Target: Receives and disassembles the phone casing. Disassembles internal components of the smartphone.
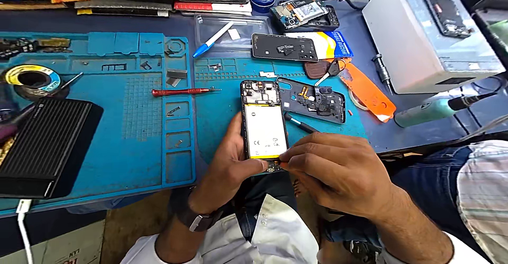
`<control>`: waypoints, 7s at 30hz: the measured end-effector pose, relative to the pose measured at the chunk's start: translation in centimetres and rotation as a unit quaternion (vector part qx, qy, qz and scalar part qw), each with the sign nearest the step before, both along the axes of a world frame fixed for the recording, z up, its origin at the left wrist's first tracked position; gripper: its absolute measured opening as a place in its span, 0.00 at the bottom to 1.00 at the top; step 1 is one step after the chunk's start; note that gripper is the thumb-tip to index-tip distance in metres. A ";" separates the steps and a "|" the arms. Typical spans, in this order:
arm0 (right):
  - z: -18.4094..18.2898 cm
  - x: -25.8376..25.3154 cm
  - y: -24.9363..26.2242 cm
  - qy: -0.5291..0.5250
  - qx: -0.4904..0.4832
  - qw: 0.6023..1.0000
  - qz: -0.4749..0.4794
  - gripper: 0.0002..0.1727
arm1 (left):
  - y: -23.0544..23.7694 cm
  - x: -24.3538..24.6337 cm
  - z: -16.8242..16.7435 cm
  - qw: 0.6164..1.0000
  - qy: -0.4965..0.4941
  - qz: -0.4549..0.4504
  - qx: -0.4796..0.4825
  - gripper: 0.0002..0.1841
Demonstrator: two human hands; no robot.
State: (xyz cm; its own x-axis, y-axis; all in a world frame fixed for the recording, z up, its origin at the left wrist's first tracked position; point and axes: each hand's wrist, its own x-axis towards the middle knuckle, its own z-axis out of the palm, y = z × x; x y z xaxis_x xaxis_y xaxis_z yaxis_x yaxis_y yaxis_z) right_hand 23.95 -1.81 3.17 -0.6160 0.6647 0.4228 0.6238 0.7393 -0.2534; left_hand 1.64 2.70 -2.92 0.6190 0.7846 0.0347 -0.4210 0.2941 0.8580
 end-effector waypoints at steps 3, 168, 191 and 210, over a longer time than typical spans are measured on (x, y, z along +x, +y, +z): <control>0.1 -0.1 -0.1 -0.023 0.011 1.000 0.002 0.06 | -0.1 0.1 0.1 1.000 0.005 0.001 0.002 0.53; -8.0 1.0 2.7 0.446 0.055 0.864 -0.228 0.05 | -0.3 0.4 -0.4 0.997 -0.051 -0.016 0.058 0.53; -7.9 -0.6 2.5 0.456 0.065 0.837 -0.296 0.05 | 0.1 0.1 -2.3 0.995 -0.091 -0.026 0.032 0.54; -8.0 -1.1 2.9 0.459 0.078 0.833 -0.299 0.05 | 0.8 -0.3 -1.4 0.995 -0.076 -0.053 0.045 0.52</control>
State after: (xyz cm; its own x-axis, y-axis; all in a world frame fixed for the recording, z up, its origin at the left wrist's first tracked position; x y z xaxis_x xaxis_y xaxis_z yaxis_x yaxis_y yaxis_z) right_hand 22.90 1.04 -4.80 0.4356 0.6293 0.6436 0.4894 0.4346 -0.7561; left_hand 1.38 3.46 -4.36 0.6801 0.7051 0.2009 -0.5182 0.2686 0.8120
